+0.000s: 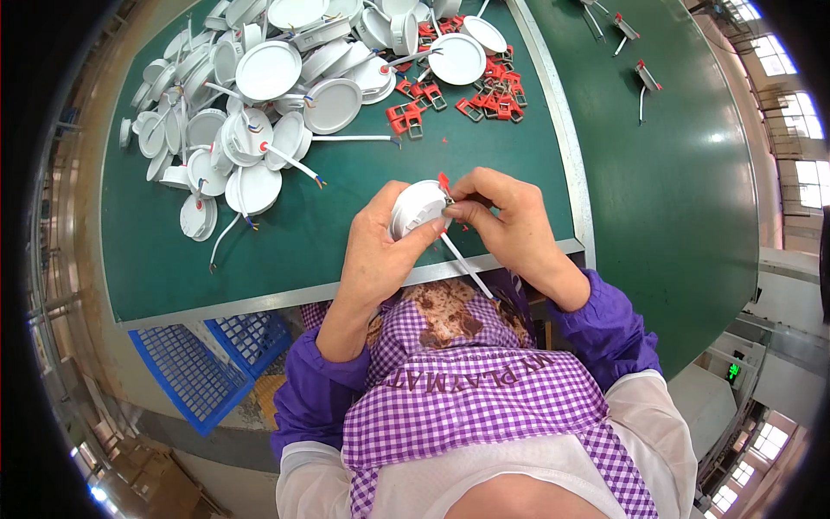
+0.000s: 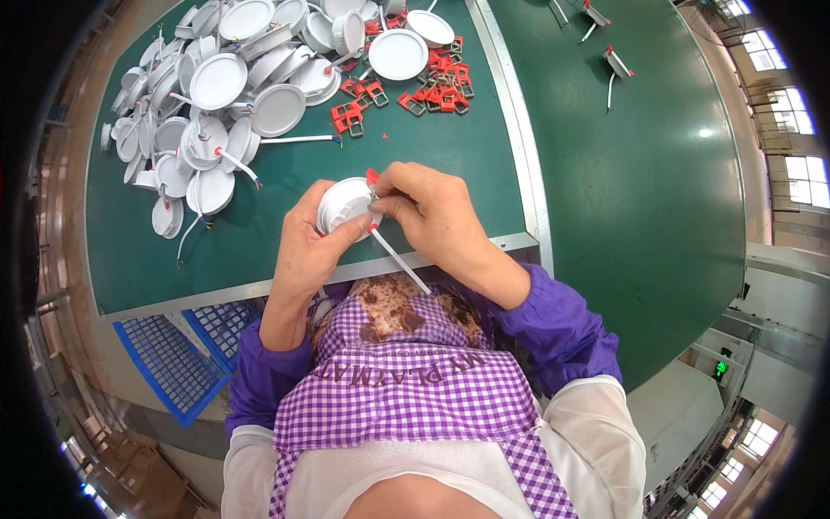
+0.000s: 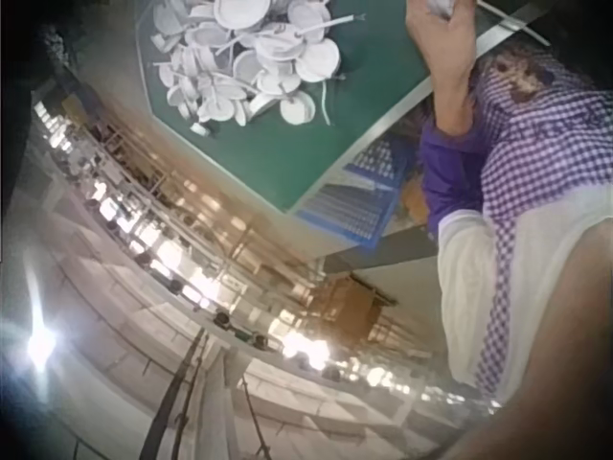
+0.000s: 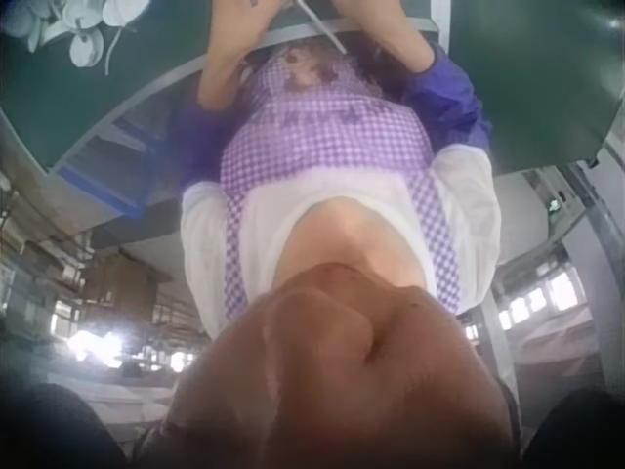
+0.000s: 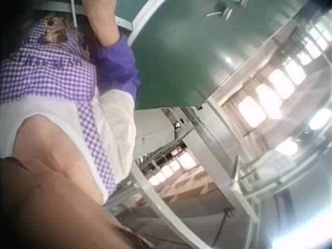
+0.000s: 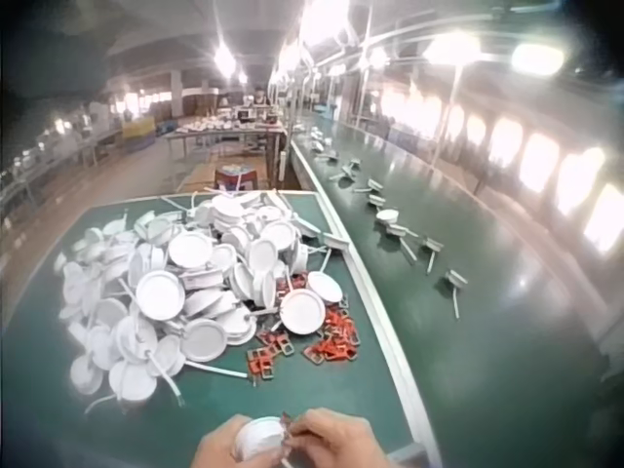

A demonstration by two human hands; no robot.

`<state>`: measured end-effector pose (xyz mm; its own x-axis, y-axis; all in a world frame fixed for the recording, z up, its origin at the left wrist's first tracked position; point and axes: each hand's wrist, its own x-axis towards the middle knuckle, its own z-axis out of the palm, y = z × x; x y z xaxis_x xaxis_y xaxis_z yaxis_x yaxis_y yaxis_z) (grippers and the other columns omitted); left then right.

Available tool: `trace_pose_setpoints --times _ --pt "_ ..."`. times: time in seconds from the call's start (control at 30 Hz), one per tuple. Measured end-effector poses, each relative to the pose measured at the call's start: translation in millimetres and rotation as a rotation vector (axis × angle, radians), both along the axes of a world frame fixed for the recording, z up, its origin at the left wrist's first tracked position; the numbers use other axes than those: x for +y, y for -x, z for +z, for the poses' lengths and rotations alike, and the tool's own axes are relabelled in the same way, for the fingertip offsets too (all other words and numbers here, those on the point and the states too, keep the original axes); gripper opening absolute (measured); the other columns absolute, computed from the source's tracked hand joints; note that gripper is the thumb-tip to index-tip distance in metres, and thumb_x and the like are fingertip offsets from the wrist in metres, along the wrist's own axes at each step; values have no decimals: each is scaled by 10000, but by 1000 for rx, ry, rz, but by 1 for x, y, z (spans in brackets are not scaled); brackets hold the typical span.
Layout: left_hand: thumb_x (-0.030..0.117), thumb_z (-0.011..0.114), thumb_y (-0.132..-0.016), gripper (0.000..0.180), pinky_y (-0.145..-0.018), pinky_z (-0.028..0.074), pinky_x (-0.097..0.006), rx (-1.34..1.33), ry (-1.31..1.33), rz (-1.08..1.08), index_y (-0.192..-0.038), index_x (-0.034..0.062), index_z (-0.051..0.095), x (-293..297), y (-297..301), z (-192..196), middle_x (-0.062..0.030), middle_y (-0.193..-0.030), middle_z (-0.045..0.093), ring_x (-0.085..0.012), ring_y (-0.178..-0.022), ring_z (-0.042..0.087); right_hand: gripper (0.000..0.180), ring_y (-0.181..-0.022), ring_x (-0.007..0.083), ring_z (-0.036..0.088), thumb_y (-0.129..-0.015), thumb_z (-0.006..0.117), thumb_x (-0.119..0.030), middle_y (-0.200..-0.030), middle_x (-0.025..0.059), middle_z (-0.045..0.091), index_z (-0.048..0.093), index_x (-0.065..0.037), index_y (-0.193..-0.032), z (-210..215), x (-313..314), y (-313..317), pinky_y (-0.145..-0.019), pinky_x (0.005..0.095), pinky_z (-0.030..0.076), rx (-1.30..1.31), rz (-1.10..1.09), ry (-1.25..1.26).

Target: The person assembles circular light fixtures by attaching spring clips to the edges of each light housing by hand and placing the assembled units onto the table.

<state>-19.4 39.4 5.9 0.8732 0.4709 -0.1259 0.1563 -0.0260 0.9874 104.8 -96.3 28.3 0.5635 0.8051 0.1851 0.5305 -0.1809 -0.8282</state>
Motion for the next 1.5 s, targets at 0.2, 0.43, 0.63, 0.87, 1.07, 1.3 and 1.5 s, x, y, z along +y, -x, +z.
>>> trace_pose_setpoints --times 0.2,0.43,0.63,0.87,1.07,1.3,1.5 --pt "78 760 -799 249 -636 496 -271 -31 40 42 -1002 19 626 -16 -6 7 -53 -825 663 -90 -735 603 375 -756 140 672 -807 747 -37 -1021 108 675 601 -6 -1152 16 -11 -10 -656 279 522 459 -59 77" --pt "109 754 -837 246 -664 487 -241 -62 13 -118 -1020 6 626 -29 -21 14 -26 -859 649 -72 -768 589 489 -797 166 681 -800 750 1 -1081 161 648 568 39 -1252 17 -33 -34 -690 270 581 785 14 95" --pt "122 778 -794 387 -739 526 -345 -48 132 -190 -1123 18 602 -34 -36 11 -154 -965 675 -189 -867 663 434 -806 156 679 -814 732 -12 -1079 133 645 604 25 -1227 15 -53 -63 -651 261 576 671 -24 73" --pt "109 727 -792 507 -976 422 -438 -52 -1280 220 -1271 35 580 71 -54 33 -144 -1235 602 -340 -1204 528 405 -757 147 669 -800 761 -96 -1011 100 681 662 -80 -1192 37 -65 -133 -658 269 532 -557 -648 118" --pt "46 663 -792 433 -998 347 -450 243 -1646 208 -1219 33 600 94 -62 12 -102 -1170 609 -285 -1190 503 213 -902 353 641 -863 601 -66 -955 142 639 660 -88 -1066 -21 8 -94 -785 448 512 -517 -127 212" --pt "51 756 -716 372 -905 391 -417 232 -1561 175 -1078 60 670 76 -47 18 -63 -1060 582 -264 -1076 512 161 -759 350 668 -814 565 -12 -920 185 610 584 -11 -974 -31 22 -87 -621 436 541 -761 28 418" --pt "19 753 -742 300 -715 493 -356 35 -1279 125 -1025 23 653 41 -10 43 -100 -1019 607 -294 -873 605 181 -723 346 650 -854 579 -68 -881 186 629 559 1 -1020 -27 9 -70 -632 420 524 -621 -42 450"
